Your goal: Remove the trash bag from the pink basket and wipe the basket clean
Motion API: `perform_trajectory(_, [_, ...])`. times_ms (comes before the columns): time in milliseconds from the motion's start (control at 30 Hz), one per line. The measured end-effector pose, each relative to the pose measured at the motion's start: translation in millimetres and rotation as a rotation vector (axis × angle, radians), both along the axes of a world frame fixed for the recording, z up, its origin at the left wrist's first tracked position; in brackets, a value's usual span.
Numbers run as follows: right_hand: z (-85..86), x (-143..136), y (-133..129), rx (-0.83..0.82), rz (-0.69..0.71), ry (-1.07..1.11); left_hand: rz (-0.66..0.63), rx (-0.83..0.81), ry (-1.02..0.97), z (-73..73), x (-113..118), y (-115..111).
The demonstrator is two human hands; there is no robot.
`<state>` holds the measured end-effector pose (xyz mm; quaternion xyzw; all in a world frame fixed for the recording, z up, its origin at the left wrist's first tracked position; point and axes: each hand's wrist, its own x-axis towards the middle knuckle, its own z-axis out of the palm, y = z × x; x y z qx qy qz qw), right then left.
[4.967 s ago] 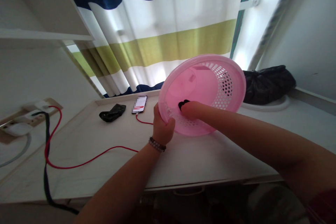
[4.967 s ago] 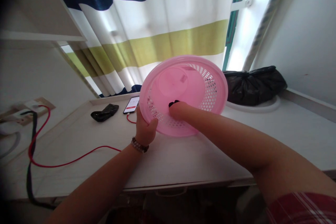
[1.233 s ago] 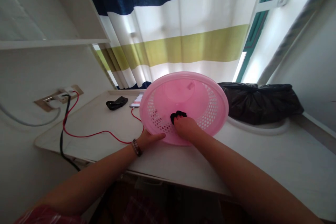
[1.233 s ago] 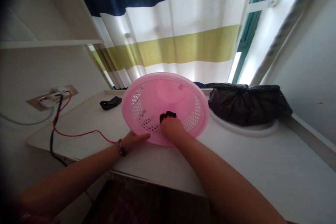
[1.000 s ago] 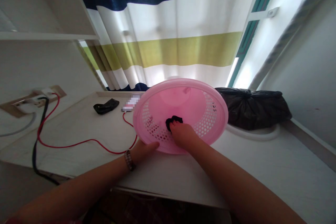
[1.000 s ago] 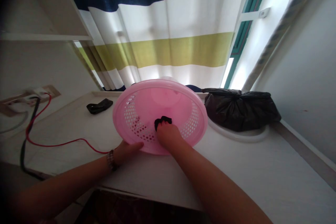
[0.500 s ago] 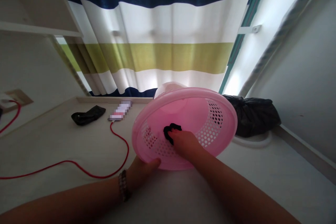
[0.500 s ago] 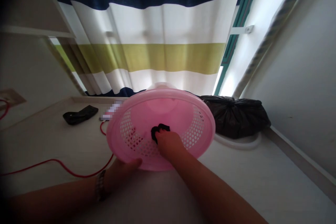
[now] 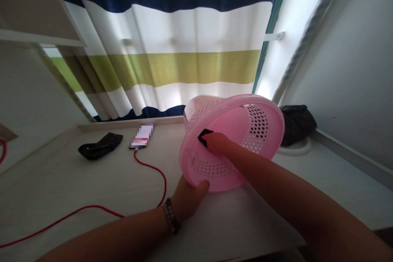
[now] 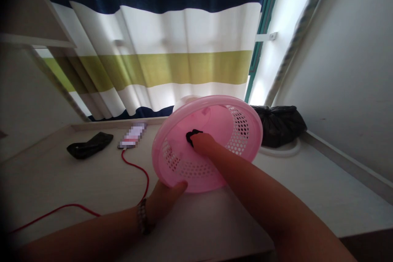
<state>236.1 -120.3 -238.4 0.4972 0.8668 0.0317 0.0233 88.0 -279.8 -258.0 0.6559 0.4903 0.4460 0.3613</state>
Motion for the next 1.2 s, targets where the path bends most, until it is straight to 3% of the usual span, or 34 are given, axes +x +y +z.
perform_trajectory(167, [-1.8, -9, 20, 0.037, -0.017, 0.037, -0.045, 0.012, -0.032, 2.4, -6, 4])
perform_trajectory(300, [8.4, -13, 18, -0.012, -0.006, -0.023, -0.05, 0.028, -0.055, 1.3, -8, 6])
perform_trajectory(500, [22.3, -6, -24, -0.049, 0.116, -0.138, -0.057, 0.028, -0.068, -0.9, -9, 8])
perform_trajectory(667, [22.1, 3, -50, -0.052, 0.103, -0.182, -0.06, 0.023, -0.078, -5.9, -11, 8])
perform_trajectory(767, [17.8, 0, -36, -0.05, 0.112, -0.181, -0.046, 0.01, -0.071, -6.5, -11, 8])
perform_trajectory(1000, [1.6, -11, 29, 0.032, 0.048, -0.092, -0.077, 0.017, -0.096, -1.3, -9, 8])
perform_trajectory(1100, [4.3, -12, 38, 0.042, 0.048, -0.05, -0.073, 0.014, -0.082, -0.7, -10, 8])
perform_trajectory(1200, [12.0, -12, 28, -0.003, 0.068, -0.062, -0.073, 0.015, -0.07, 0.6, -9, 6])
